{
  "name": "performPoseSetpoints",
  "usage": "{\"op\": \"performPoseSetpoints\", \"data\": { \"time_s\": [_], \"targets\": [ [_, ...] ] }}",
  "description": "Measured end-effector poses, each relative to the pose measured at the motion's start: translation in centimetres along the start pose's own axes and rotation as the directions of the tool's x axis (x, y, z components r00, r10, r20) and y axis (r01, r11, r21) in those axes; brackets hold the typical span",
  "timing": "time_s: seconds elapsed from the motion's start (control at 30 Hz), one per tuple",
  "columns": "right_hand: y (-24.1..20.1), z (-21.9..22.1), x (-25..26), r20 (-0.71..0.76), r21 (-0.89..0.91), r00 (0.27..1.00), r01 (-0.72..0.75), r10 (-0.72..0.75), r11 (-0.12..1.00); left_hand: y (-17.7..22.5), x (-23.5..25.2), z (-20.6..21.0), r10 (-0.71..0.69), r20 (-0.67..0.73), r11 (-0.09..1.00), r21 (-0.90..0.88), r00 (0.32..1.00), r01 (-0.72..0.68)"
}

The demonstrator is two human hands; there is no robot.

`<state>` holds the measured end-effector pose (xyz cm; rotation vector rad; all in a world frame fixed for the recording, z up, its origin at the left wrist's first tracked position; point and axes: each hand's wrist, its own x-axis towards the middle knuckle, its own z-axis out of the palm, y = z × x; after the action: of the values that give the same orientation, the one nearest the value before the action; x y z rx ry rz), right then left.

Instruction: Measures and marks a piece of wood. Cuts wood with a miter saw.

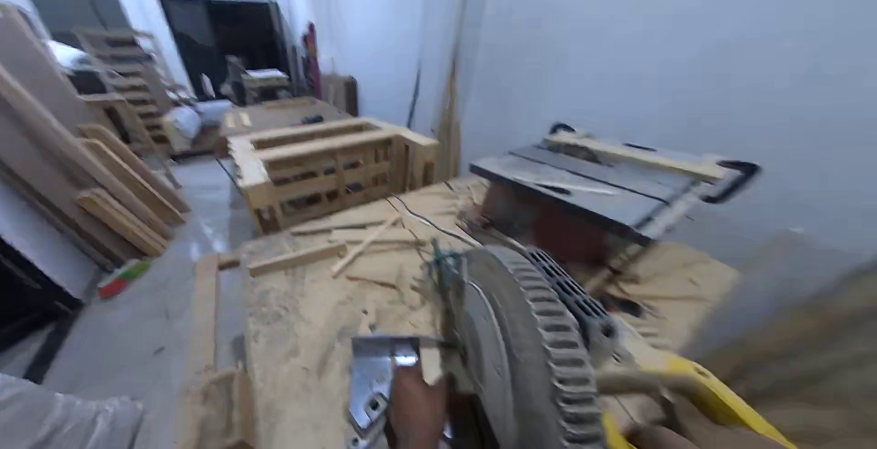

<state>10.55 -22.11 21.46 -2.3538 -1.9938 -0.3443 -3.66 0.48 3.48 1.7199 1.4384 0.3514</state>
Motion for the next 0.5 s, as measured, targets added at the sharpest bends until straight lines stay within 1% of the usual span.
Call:
{"op": "performPoseSetpoints", "data": {
  "time_s": [0.1, 0.13, 0.17, 0.23, 0.3, 0.33, 0.37, 0.4, 0.43, 0.47, 0.5],
  "targets": [
    [-0.2, 3.9, -2.3, -0.041, -0.021, 0.999, 0.012, -0.013, 1.0, -0.2, 0.9, 0.2, 0.041, -0.01, 0.999, 0.009, 0.999, -0.041],
    [-0.1, 4.3, -2.7, -0.065, -0.027, 0.998, 0.023, -0.025, 0.999, -0.2, 0.9, 0.1, 0.042, -0.007, 0.999, 0.012, 0.999, -0.042],
    [0.4, 3.7, -2.3, -0.107, -0.03, 0.993, 0.05, -0.053, 0.998, -0.1, 0.9, 0.0, 0.041, -0.004, 0.999, 0.015, 0.999, -0.041],
    [1.8, 1.0, 0.0, -0.227, -0.022, 0.967, 0.115, -0.117, 0.993, -0.1, 0.9, 0.1, 0.043, -0.011, 0.999, 0.02, 0.999, -0.043],
    [3.2, -2.7, 2.6, -0.339, -0.003, 0.934, 0.122, -0.115, 0.993, 0.0, 0.5, 0.2, 0.052, -0.015, 0.998, 0.029, 0.999, -0.052],
    [3.9, -4.2, 3.9, -0.429, 0.007, 0.898, 0.111, -0.097, 0.994, 0.2, 0.3, 0.2, 0.054, -0.016, 0.998, 0.038, 0.998, -0.053],
    [4.4, -5.0, 5.1, -0.547, 0.025, 0.835, 0.089, -0.061, 0.996, 0.3, 0.1, 0.2, 0.058, -0.021, 0.997, 0.05, 0.998, -0.057],
    [4.8, -5.0, 6.1, -0.669, 0.064, 0.743, 0.072, -0.01, 0.995, 0.3, 0.0, 0.3, 0.055, -0.027, 0.997, 0.061, 0.998, -0.054],
    [5.1, -4.2, 6.7, -0.76, 0.129, 0.647, 0.062, 0.059, 0.99, 0.3, 0.0, 0.4, 0.05, -0.031, 0.997, 0.062, 0.998, -0.048],
    [5.0, -2.4, 6.8, -0.805, 0.216, 0.572, 0.034, 0.158, 0.976, 0.2, 0.0, 0.5, 0.046, -0.033, 0.998, 0.054, 0.998, -0.044],
    [4.4, 0.4, 6.4, -0.787, 0.329, 0.54, -0.041, 0.298, 0.943, 0.1, 0.0, 0.6, 0.045, -0.032, 0.998, 0.043, 0.998, -0.043]
  ]
}}
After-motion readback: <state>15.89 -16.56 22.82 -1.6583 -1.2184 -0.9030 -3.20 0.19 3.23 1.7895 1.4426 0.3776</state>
